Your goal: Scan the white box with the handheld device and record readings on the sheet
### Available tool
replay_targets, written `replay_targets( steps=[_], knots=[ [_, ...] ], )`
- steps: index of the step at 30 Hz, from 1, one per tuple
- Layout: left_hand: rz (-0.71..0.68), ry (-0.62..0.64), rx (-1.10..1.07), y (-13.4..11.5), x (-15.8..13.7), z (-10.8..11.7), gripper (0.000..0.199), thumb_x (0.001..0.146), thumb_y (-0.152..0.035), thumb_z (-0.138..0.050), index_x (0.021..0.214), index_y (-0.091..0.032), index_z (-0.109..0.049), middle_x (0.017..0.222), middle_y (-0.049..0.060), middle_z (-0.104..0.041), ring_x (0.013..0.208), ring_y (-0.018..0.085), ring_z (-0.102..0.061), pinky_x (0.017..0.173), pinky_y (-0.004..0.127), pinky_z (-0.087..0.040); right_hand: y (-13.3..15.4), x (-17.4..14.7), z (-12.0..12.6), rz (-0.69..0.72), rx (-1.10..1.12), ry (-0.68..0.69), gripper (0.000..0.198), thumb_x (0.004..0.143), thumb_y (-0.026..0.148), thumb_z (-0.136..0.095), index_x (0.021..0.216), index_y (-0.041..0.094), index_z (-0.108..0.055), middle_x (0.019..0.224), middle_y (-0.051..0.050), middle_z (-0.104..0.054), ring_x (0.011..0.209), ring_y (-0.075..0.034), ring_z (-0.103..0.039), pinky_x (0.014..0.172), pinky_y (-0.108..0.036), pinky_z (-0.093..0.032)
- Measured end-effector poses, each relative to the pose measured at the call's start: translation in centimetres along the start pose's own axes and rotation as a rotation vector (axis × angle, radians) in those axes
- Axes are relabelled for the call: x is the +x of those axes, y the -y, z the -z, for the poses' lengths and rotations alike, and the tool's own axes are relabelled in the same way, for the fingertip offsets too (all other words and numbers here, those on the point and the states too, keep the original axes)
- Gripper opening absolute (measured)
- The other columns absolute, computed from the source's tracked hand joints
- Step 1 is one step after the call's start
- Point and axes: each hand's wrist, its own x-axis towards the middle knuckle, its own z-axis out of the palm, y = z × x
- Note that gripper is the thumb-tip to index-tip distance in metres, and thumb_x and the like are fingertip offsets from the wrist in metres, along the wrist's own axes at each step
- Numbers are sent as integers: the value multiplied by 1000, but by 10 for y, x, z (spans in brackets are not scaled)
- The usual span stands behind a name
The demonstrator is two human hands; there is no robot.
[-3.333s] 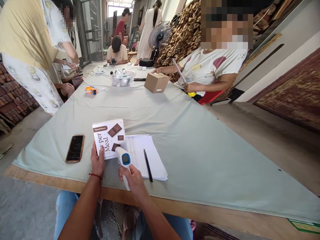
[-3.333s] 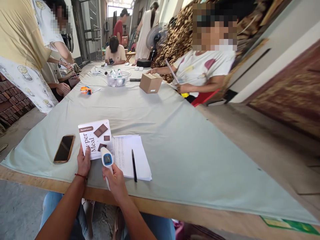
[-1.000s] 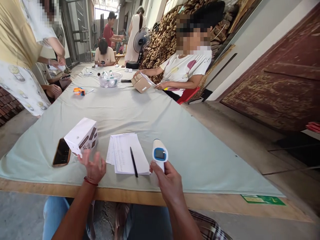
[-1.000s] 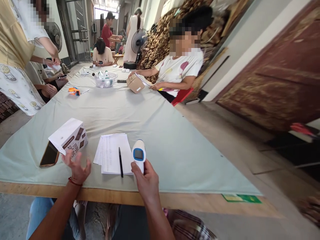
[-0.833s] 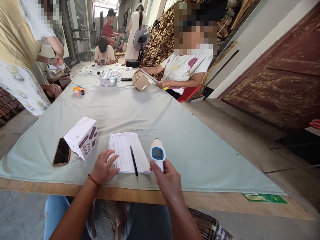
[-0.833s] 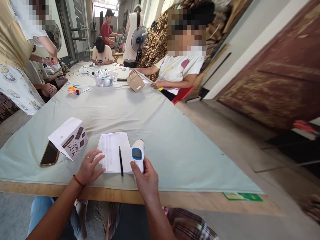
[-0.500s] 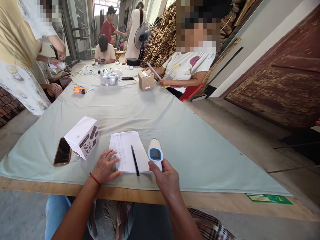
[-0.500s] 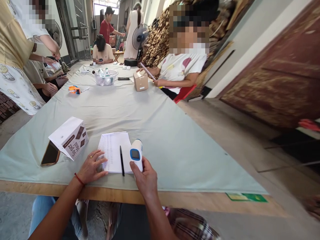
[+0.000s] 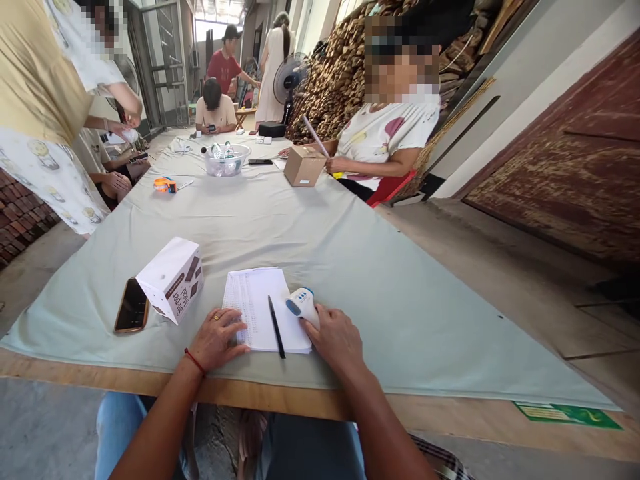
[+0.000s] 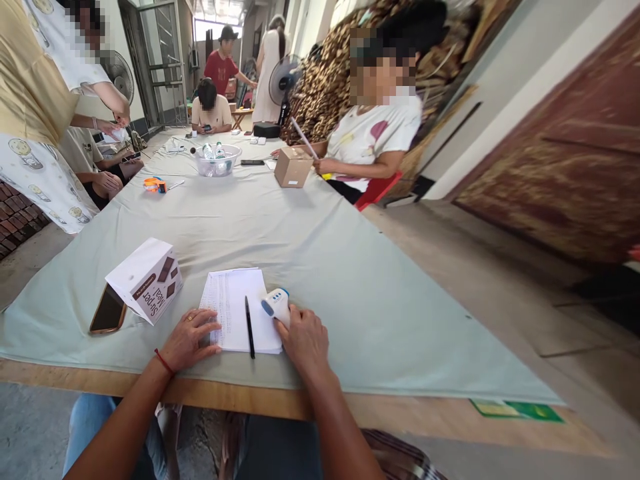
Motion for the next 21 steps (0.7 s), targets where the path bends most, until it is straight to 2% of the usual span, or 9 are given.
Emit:
replay_targets(
  steps=[3, 5, 7, 9, 12, 14, 16, 18, 21],
  knots=[
    [14, 4, -3, 0, 0, 0, 38, 79, -42, -70, 111, -23, -64, 125, 9, -60, 119, 25, -53, 105, 47, -38, 14, -8, 1, 79, 103, -168, 35, 83, 24, -53, 116, 16, -61, 109, -17, -59, 98, -30, -56, 81, -41, -44],
    [15, 4, -2, -1, 1, 0, 37, 80, -43, -69, 111, -23, -64, 124, 9, -60, 119, 26, -53, 105, 47, -38, 29, -15, -2, 188, 223, -203, 30, 85, 23, -49, 111, 17, -62, 105, -14, -61, 96, -27, -57, 83, -38, -45],
    [17, 2, -2, -1, 1, 0, 38, 80, -43, -69, 111, -23, -64, 125, 9, -60, 119, 26, -53, 105, 47, -37, 45, -20, -6, 248, 263, -143, 27, 87, 26, -49, 108, 17, -63, 94, -12, -64, 88, -25, -59, 79, -35, -46],
    [23, 2, -3, -1, 0, 0, 38, 79, -43, -69, 112, -23, -64, 125, 9, -60, 119, 26, -53, 105, 47, -37, 59, -21, -12, 235, 197, -70, 29, 86, 29, -53, 111, 18, -63, 88, -11, -64, 82, -24, -60, 72, -33, -46],
    [29, 10, -12, -2, 0, 1, 40, 78, -44, -70, 111, -24, -64, 125, 9, -60, 118, 26, -53, 105, 47, -36, 68, -16, -17, 201, 122, 26, 36, 84, 20, -52, 119, 21, -62, 88, -12, -64, 76, -23, -60, 65, -31, -44],
    [25, 7, -23, -2, 0, 2, 43, 77, -48, -69, 111, -23, -65, 124, 10, -60, 118, 26, -53, 105, 47, -36, 67, -12, -16, 199, 182, 79, 42, 83, 14, -47, 122, 23, -63, 87, -10, -63, 72, -20, -59, 64, -30, -44],
    [23, -3, -37, -3, 1, 3, 43, 78, -51, -67, 111, -23, -65, 124, 10, -60, 117, 26, -53, 105, 47, -36, 65, -10, -13, 215, 347, 87, 43, 83, 15, -43, 120, 22, -65, 87, -9, -62, 72, -19, -59, 66, -30, -45],
    [27, -12, -44, -5, 1, 5, 35, 85, -47, -60, 110, -22, -65, 123, 9, -61, 116, 25, -54, 104, 46, -37, 62, -12, -9, 230, 603, 57, 42, 84, 21, -39, 116, 20, -66, 87, -8, -61, 77, -20, -59, 71, -32, -47],
    [34, -12, -38, -6, 3, 5, 24, 92, -34, -51, 108, -23, -66, 120, 8, -62, 116, 23, -54, 103, 44, -38, 61, -20, -4, 136, 1015, 69, 41, 84, 30, -40, 114, 17, -65, 81, -4, -60, 72, -18, -57, 71, -33, -48]
  ],
)
